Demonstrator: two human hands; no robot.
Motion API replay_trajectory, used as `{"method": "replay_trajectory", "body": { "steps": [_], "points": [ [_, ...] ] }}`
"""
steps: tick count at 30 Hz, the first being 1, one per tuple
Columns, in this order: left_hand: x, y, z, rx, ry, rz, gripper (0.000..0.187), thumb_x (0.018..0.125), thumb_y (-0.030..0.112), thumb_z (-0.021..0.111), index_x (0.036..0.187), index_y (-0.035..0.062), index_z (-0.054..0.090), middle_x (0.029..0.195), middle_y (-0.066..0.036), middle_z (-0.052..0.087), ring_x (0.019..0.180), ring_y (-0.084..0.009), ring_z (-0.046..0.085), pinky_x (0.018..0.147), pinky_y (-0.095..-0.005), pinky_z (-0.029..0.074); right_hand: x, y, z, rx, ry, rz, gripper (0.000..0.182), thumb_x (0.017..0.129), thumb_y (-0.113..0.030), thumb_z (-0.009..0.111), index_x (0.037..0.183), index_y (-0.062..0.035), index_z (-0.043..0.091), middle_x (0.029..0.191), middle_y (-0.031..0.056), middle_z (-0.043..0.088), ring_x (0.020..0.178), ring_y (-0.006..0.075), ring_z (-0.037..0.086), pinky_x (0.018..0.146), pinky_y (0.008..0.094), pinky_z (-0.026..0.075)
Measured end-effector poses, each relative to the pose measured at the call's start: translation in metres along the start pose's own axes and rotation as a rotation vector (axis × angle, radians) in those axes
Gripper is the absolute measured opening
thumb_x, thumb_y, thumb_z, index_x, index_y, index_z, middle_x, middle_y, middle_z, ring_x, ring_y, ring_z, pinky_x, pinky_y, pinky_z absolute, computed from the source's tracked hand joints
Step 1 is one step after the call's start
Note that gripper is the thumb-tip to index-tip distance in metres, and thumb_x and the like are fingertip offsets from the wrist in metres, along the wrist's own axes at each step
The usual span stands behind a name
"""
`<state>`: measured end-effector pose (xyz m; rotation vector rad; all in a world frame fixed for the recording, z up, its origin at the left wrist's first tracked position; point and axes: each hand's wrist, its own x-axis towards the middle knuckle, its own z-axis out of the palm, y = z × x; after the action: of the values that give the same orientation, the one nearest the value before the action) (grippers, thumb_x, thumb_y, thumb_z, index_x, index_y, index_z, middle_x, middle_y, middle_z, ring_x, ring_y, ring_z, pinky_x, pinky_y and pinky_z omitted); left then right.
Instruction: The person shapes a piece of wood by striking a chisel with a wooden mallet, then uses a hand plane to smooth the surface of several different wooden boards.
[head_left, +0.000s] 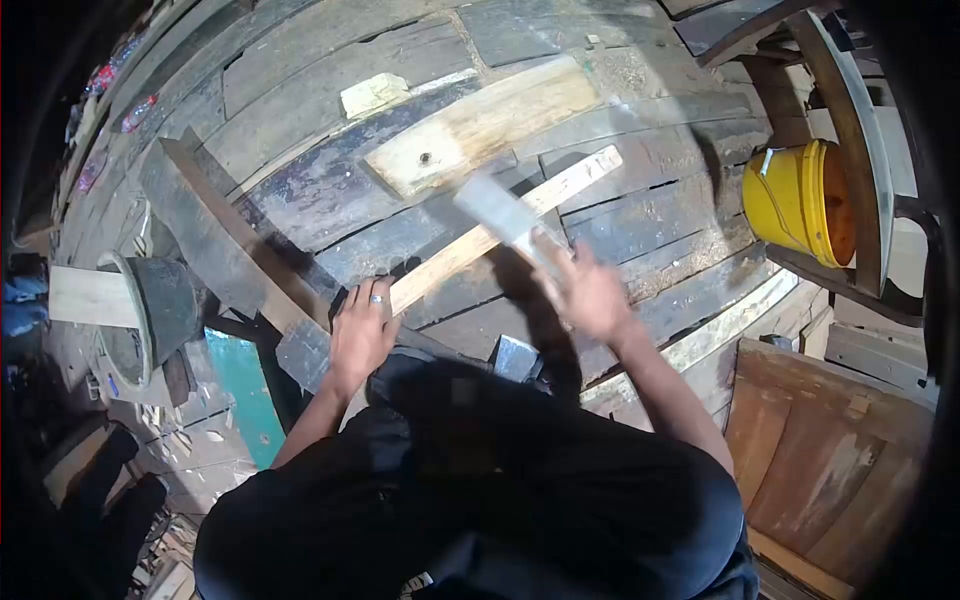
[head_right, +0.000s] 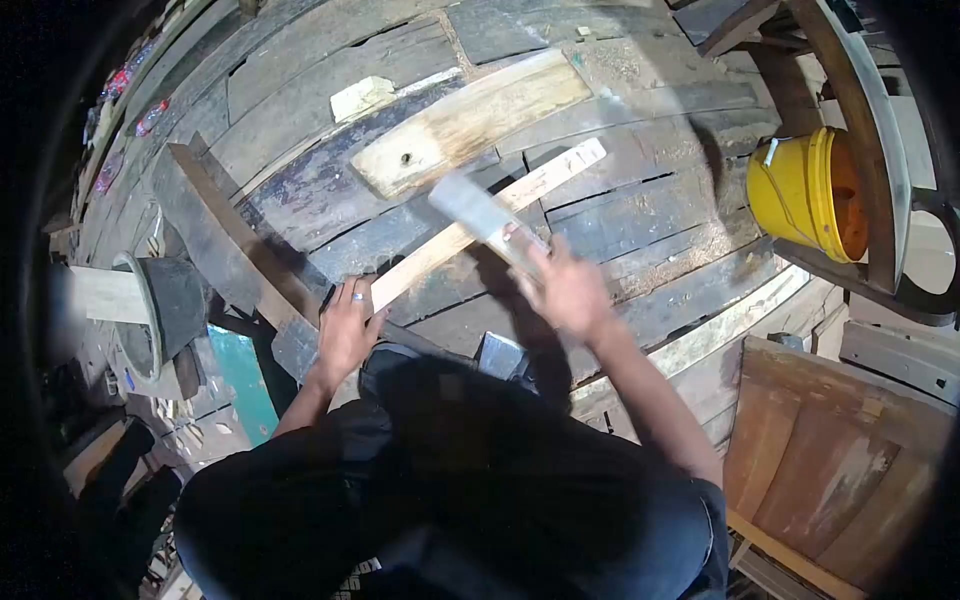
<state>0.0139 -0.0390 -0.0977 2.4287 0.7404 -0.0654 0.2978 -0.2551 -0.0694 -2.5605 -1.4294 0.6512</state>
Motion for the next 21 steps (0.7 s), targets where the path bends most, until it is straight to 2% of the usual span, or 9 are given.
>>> {"method": "replay_trajectory", "body": {
  "steps": [3,6,7,9,12,13,17,19,21],
  "points": [
    [0.000,0.002,-0.001,-0.004,-0.015,-0.017,0.049,0.092,0.016,0.075,0.136,0.0024,0.057,0.122,-0.021,0.059,0.115,-0.0440,0.060,0.095,-0.0528,0.052,0.022,0.044,-0.001,0.097,0.190,-0.011,0.063,0.102,-0.039,0.065,0.157,-0.0190,0.041,0.120,0.0344,0.066,0.089,0.0507,0.072,0.078,0.0574,0.059],
    [0.000,0.000,0.002,-0.007,0.020,-0.004,0.051,0.091,0.016,0.076,0.136,0.0024,0.057,0.121,-0.021,0.060,0.115,-0.0438,0.061,0.095,-0.0528,0.052,0.032,0.031,-0.020,0.426,0.247,0.290,0.069,0.102,-0.040,0.065,0.160,-0.0157,0.037,0.106,0.0332,0.072,0.096,0.0527,0.071,0.080,0.0543,0.058],
    [0.000,0.001,0.004,-0.010,0.027,-0.005,0.051,0.091,0.016,0.076,0.136,0.0024,0.057,0.121,-0.021,0.060,0.115,-0.0438,0.061,0.095,-0.0528,0.052,0.026,0.010,-0.018,0.382,0.283,0.218,0.073,0.101,-0.041,0.066,0.163,-0.0189,0.034,0.105,0.0337,0.071,0.098,0.0498,0.072,0.085,0.0559,0.058],
    [0.000,-0.002,0.006,0.054,0.014,-0.015,0.052,0.091,0.018,0.075,0.136,0.0042,0.056,0.124,-0.017,0.061,0.117,-0.0397,0.061,0.096,-0.0509,0.054,0.006,-0.021,-0.007,0.182,-0.020,0.105,0.072,0.101,-0.042,0.065,0.164,-0.0253,0.034,0.110,0.0342,0.070,0.098,0.0495,0.072,0.086,0.0582,0.058],
    [-0.001,-0.001,0.005,0.066,-0.010,-0.030,0.051,0.090,0.018,0.076,0.136,0.0034,0.056,0.125,-0.018,0.060,0.118,-0.0396,0.061,0.097,-0.0510,0.054,-0.017,-0.024,0.021,0.024,0.002,-0.153,0.068,0.099,-0.040,0.065,0.162,-0.0340,0.040,0.125,0.0340,0.064,0.087,0.0532,0.072,0.075,0.0568,0.061],
    [-0.001,-0.002,0.004,0.069,-0.017,-0.026,0.051,0.090,0.018,0.076,0.136,0.0031,0.056,0.126,-0.018,0.060,0.118,-0.0398,0.061,0.097,-0.0511,0.054,-0.008,-0.006,0.013,-0.047,-0.121,-0.104,0.071,0.098,-0.039,0.067,0.162,-0.0274,0.040,0.114,0.0333,0.068,0.086,0.0495,0.073,0.074,0.0566,0.060],
    [0.000,-0.001,0.002,0.052,-0.021,-0.027,0.051,0.090,0.018,0.077,0.134,0.0034,0.057,0.125,-0.018,0.060,0.117,-0.0402,0.062,0.096,-0.0513,0.054,0.031,0.059,-0.005,0.302,0.369,0.127,0.065,0.095,-0.030,0.072,0.150,-0.0083,0.047,0.095,0.0311,0.071,0.083,0.0446,0.073,0.068,0.0565,0.057],
    [0.002,-0.002,0.008,0.042,0.069,0.009,0.050,0.089,0.018,0.078,0.133,0.0044,0.057,0.123,-0.018,0.060,0.116,-0.0401,0.062,0.095,-0.0517,0.055,0.028,0.018,-0.027,0.552,0.291,0.305,0.072,0.094,-0.028,0.073,0.155,-0.0097,0.040,0.100,0.0333,0.070,0.090,0.0491,0.072,0.074,0.0568,0.057],
    [0.005,-0.001,0.007,0.053,-0.009,-0.067,0.049,0.089,0.018,0.079,0.131,0.0053,0.058,0.124,-0.018,0.060,0.116,-0.0404,0.063,0.093,-0.0524,0.055,0.016,-0.009,-0.009,0.226,0.079,0.196,0.083,0.094,-0.026,0.073,0.164,-0.0185,0.030,0.102,0.0367,0.068,0.095,0.0488,0.071,0.080,0.0595,0.057]
  ]
}}
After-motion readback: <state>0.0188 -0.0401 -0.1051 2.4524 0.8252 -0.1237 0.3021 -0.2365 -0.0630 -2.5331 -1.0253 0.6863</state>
